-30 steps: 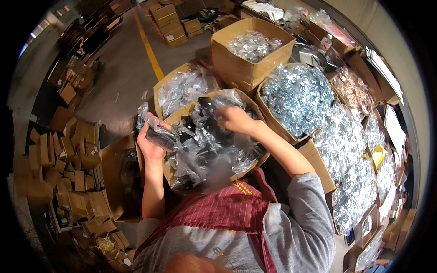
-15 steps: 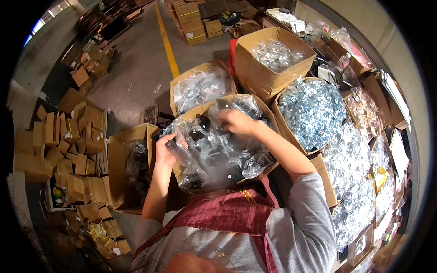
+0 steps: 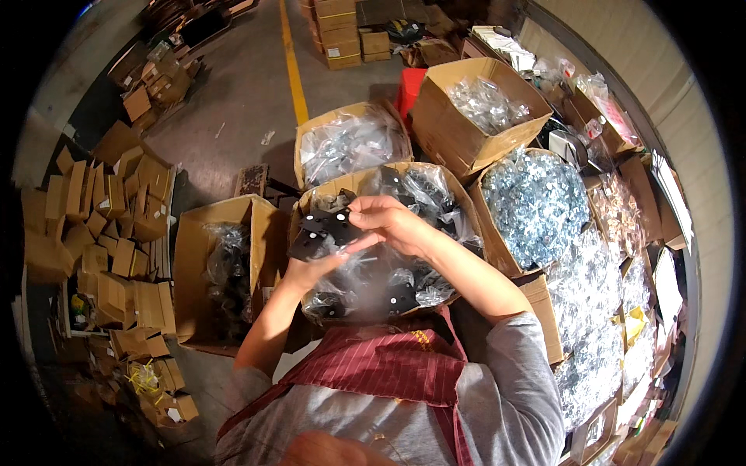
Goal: The person repeatedly picks small plastic-wrapped items from bulk boxes, places them into smaller cardboard boxes on a digital scale, and hands the filled boxes to a coworker. The person also moves boxes and bubble wrap to access items.
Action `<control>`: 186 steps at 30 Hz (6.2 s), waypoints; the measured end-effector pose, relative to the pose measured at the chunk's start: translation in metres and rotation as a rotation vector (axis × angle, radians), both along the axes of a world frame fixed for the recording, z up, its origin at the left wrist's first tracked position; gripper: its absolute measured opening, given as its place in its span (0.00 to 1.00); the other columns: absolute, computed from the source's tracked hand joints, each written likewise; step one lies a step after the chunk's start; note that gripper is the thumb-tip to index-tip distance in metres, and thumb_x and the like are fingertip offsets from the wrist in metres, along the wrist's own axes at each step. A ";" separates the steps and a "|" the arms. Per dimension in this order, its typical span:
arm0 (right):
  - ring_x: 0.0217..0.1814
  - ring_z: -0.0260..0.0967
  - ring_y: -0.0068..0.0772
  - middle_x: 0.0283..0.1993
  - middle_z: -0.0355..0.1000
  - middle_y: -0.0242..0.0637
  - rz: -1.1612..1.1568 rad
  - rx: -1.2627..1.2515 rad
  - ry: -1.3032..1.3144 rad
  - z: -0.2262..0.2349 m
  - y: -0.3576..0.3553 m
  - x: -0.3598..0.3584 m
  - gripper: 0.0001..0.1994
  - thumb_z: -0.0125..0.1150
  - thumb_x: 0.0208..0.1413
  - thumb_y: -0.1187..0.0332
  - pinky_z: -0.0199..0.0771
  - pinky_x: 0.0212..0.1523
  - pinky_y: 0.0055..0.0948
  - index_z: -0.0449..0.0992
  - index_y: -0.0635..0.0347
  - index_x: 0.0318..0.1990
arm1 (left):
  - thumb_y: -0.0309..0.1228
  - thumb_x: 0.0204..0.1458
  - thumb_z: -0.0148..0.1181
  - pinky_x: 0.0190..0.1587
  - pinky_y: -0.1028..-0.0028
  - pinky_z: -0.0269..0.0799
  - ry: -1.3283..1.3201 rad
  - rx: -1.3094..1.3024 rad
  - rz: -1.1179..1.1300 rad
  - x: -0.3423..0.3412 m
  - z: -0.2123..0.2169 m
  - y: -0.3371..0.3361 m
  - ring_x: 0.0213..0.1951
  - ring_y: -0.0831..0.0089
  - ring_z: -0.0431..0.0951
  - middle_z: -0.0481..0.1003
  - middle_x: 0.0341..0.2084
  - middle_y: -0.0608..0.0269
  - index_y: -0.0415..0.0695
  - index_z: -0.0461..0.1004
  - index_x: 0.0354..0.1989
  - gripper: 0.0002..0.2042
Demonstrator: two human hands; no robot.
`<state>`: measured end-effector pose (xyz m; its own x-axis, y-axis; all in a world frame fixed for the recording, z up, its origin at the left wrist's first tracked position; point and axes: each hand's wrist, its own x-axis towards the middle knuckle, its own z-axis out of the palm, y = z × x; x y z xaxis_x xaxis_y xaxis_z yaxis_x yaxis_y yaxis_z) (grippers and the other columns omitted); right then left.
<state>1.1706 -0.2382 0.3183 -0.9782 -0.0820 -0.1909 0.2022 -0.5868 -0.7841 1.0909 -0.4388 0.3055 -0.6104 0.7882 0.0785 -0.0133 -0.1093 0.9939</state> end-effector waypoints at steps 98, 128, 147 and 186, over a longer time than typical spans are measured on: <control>0.36 0.75 0.21 0.35 0.77 0.33 -2.354 0.405 -0.992 -0.143 -0.258 0.827 0.10 0.57 0.62 0.68 0.74 0.38 0.23 0.77 0.65 0.45 | 0.38 0.48 0.50 0.45 0.59 0.76 -0.639 -0.315 -1.396 0.708 0.015 0.243 0.37 0.55 0.79 0.77 0.36 0.43 0.33 0.71 0.42 0.20; 0.57 0.70 0.43 0.56 0.71 0.45 -2.272 -0.432 0.408 -0.012 -0.311 1.140 0.27 0.54 0.54 0.64 0.72 0.57 0.46 0.64 0.65 0.61 | 0.46 0.57 0.51 0.38 0.67 0.76 -0.283 -0.181 -0.882 0.916 0.059 0.237 0.36 0.65 0.77 0.76 0.37 0.55 0.40 0.71 0.49 0.22; 0.72 0.46 0.64 0.69 0.47 0.62 -1.940 0.977 -2.106 -0.028 -0.438 1.330 0.64 0.77 0.32 0.40 0.53 0.70 0.51 0.42 0.67 0.69 | 0.45 0.51 0.58 0.36 0.67 0.78 -0.163 -0.771 -1.725 1.179 0.053 0.149 0.29 0.63 0.79 0.78 0.29 0.56 0.39 0.75 0.40 0.20; 0.68 0.55 0.36 0.66 0.58 0.45 -3.389 0.988 -1.038 -0.044 -0.483 1.284 0.41 0.68 0.48 0.69 0.51 0.68 0.35 0.52 0.70 0.67 | 0.37 0.47 0.66 0.35 0.68 0.74 0.127 -0.710 -2.291 1.381 -0.013 0.043 0.33 0.65 0.78 0.77 0.34 0.52 0.30 0.75 0.40 0.20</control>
